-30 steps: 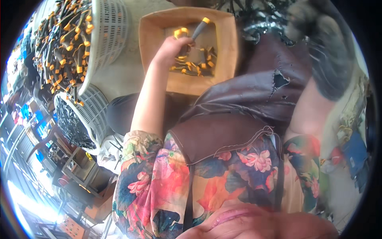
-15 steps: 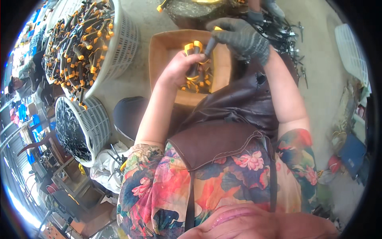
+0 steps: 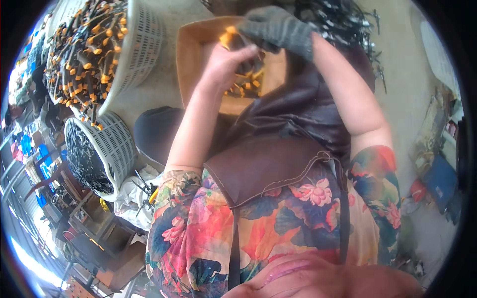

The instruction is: The person assembles tools by taking handle grips from a box, fitting them onto metal handles, and placing the assembled tools into a basket.

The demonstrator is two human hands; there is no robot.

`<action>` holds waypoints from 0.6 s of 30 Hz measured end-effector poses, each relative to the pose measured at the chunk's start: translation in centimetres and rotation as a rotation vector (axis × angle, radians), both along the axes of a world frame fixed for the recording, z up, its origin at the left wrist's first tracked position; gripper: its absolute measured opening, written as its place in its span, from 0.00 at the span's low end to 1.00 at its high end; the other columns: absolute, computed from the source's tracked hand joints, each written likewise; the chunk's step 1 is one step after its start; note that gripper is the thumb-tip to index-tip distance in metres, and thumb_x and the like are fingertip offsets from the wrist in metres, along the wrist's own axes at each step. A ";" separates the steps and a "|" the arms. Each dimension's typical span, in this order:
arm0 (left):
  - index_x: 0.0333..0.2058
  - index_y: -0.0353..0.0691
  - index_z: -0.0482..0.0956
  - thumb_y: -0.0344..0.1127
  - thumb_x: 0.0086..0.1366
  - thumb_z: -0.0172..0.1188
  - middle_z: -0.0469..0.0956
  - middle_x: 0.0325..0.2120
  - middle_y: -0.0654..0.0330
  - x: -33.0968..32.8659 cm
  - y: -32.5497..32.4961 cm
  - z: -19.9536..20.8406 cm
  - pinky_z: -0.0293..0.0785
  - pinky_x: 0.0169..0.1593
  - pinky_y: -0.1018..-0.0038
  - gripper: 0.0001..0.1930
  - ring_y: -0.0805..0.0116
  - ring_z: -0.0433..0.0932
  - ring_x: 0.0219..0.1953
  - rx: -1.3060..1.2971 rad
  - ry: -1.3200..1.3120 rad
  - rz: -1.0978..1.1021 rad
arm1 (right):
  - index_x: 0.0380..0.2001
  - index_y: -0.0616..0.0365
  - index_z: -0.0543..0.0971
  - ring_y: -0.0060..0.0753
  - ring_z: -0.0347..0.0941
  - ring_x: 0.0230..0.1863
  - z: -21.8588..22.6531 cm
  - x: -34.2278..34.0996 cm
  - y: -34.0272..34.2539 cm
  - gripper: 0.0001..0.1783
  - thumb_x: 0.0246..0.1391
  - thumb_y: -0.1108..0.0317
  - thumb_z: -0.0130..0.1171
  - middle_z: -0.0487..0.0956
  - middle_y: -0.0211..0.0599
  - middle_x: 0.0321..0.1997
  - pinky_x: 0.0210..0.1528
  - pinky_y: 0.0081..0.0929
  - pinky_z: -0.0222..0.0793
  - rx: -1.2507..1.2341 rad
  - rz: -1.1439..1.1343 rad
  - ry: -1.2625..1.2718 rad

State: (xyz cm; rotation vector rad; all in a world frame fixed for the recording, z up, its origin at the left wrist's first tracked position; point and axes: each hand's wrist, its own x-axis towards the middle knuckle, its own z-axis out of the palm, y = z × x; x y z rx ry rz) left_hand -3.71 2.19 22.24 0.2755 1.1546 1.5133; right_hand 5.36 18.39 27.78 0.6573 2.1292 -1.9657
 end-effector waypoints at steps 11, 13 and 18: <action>0.37 0.36 0.76 0.25 0.47 0.63 0.80 0.29 0.56 -1.4 -2.6 -15.9 0.76 0.35 0.66 0.15 0.60 0.80 0.30 -0.761 0.691 -0.144 | 0.39 0.60 0.76 0.20 0.71 0.21 4.7 5.6 2.9 0.15 0.58 0.58 0.55 0.77 0.30 0.24 0.24 0.17 0.68 0.217 -0.476 0.506; 0.39 0.34 0.75 0.30 0.45 0.65 0.80 0.33 0.50 -0.7 -3.3 -17.7 0.75 0.38 0.65 0.19 0.55 0.80 0.33 -0.779 1.127 -0.494 | 0.39 0.60 0.77 0.20 0.71 0.21 4.9 6.5 3.4 0.15 0.58 0.58 0.55 0.77 0.30 0.25 0.24 0.17 0.68 0.221 -0.524 0.511; 0.44 0.36 0.74 0.36 0.48 0.66 0.80 0.34 0.50 -1.4 -3.9 -19.7 0.74 0.41 0.66 0.23 0.55 0.79 0.37 -0.779 1.056 -0.418 | 0.39 0.59 0.77 0.20 0.71 0.21 5.4 8.1 5.2 0.15 0.58 0.58 0.56 0.77 0.30 0.25 0.24 0.17 0.69 0.229 -0.618 0.551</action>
